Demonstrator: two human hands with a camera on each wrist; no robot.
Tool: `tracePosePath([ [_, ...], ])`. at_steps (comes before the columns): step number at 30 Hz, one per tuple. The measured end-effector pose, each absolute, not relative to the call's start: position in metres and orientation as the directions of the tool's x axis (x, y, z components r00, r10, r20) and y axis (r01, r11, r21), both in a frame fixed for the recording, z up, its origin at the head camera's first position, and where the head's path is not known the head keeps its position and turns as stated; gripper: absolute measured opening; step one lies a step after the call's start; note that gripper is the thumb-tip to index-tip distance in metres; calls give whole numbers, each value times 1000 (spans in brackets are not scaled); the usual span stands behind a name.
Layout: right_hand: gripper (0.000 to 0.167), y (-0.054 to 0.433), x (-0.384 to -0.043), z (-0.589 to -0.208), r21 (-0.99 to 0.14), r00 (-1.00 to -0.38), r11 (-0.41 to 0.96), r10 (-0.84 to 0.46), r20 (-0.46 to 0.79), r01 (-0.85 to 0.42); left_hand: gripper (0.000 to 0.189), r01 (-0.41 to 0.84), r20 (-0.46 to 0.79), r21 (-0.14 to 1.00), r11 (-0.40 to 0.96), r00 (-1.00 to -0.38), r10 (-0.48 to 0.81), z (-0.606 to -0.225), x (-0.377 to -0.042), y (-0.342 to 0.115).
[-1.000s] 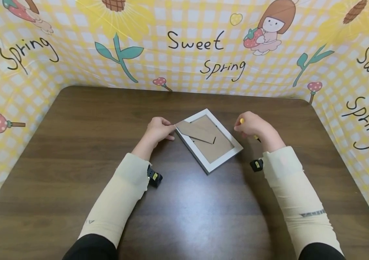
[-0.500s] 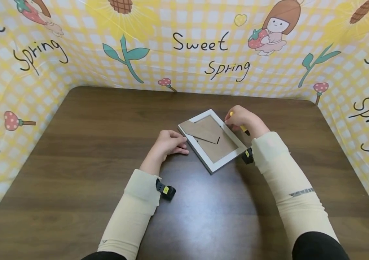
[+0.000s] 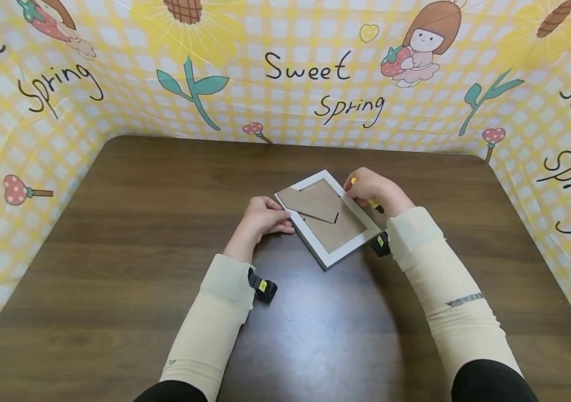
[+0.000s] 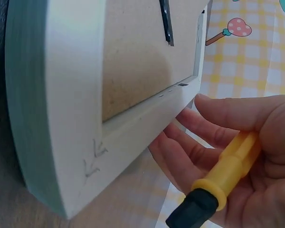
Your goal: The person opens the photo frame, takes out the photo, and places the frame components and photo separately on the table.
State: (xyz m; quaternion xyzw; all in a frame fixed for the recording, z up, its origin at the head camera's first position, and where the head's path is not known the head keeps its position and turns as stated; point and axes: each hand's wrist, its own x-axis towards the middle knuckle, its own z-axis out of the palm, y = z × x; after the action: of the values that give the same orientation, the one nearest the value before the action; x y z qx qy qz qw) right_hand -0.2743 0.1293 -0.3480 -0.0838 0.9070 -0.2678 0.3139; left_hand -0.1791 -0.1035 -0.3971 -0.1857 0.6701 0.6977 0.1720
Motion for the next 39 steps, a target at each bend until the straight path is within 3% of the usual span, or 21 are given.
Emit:
tracePosePath([
  [12, 24, 134, -272, -350, -498, -808, 867, -283, -517, 15, 20, -525, -525, 851, 31, -851, -3, -391, -195, -104],
  [19, 23, 140, -268, -350, -510, -813, 860, -275, -513, 30, 28, -499, -502, 858, 125, -865, -10, -390, -202, -103],
  [39, 21, 149, -241, -348, -564, -839, 823, -257, -479, 70, 25, -427, -433, 851, 305, -900, -51, -391, -219, -101],
])
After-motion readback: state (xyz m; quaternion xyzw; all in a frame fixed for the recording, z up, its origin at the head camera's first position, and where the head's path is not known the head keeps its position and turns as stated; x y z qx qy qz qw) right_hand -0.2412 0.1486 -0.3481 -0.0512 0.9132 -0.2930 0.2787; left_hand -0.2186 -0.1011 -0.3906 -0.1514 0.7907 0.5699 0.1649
